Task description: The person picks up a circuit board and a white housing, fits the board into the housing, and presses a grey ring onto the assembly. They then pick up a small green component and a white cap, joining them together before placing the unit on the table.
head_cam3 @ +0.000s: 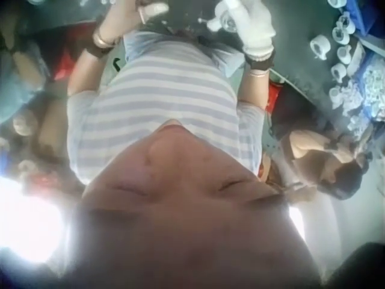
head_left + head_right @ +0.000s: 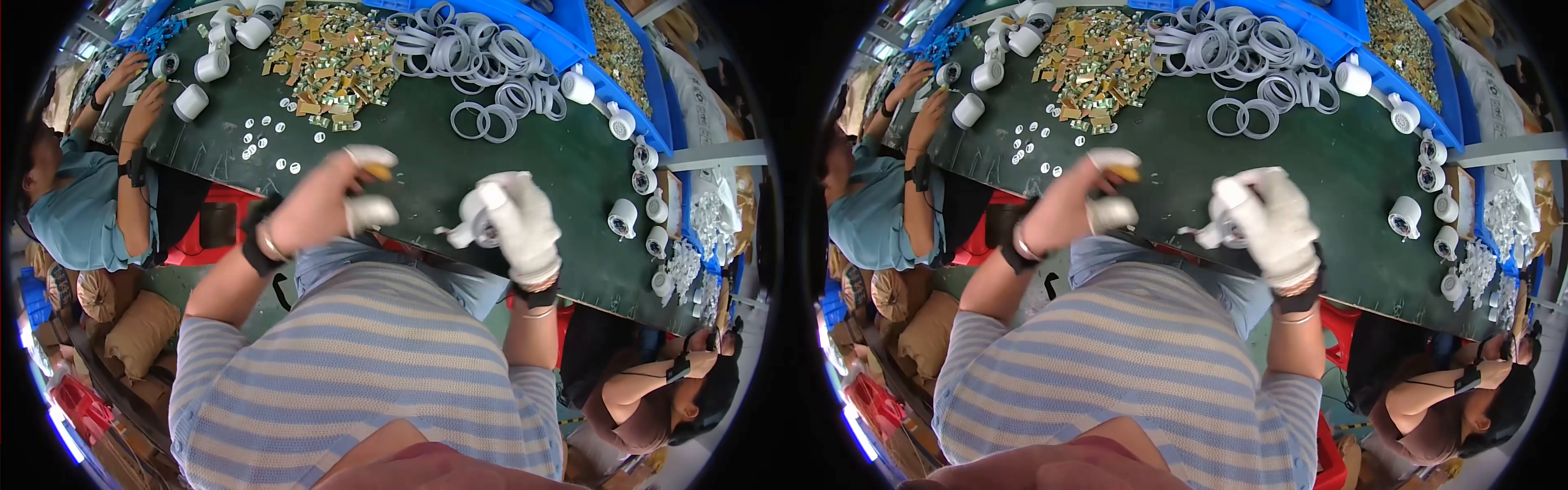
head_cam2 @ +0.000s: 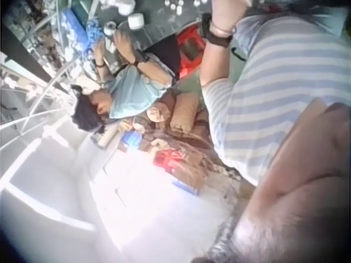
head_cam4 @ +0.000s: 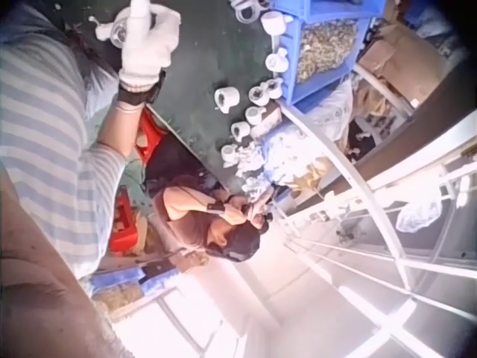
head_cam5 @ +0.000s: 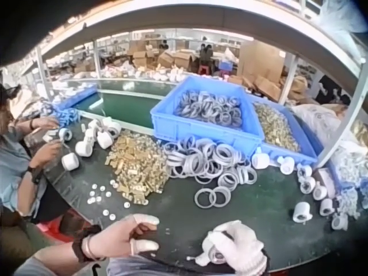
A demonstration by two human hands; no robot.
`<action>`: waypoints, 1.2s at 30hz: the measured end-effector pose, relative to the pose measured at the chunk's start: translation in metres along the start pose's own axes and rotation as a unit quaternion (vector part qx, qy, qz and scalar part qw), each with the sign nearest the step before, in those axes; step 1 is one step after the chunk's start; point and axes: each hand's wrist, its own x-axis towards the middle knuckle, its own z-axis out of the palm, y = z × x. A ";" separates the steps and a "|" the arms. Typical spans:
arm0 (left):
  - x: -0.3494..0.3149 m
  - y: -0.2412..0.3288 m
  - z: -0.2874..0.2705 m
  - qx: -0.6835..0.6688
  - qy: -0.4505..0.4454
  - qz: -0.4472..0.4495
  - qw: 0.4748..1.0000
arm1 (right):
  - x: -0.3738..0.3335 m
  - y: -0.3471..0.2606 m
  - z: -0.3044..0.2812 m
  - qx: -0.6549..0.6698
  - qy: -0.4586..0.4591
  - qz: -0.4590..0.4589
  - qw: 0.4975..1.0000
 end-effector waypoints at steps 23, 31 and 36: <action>0.009 -0.016 -0.007 -0.125 0.086 -0.153 0.977 | -0.016 0.046 0.005 -0.346 0.164 -0.306 0.872; 0.003 0.022 0.042 -0.255 -0.081 -0.082 0.960 | -0.017 0.002 0.020 -0.146 -0.050 -0.241 0.958; 0.001 0.031 0.034 -0.274 -0.129 -0.111 0.947 | -0.015 -0.006 0.014 -0.230 -0.100 -0.251 0.935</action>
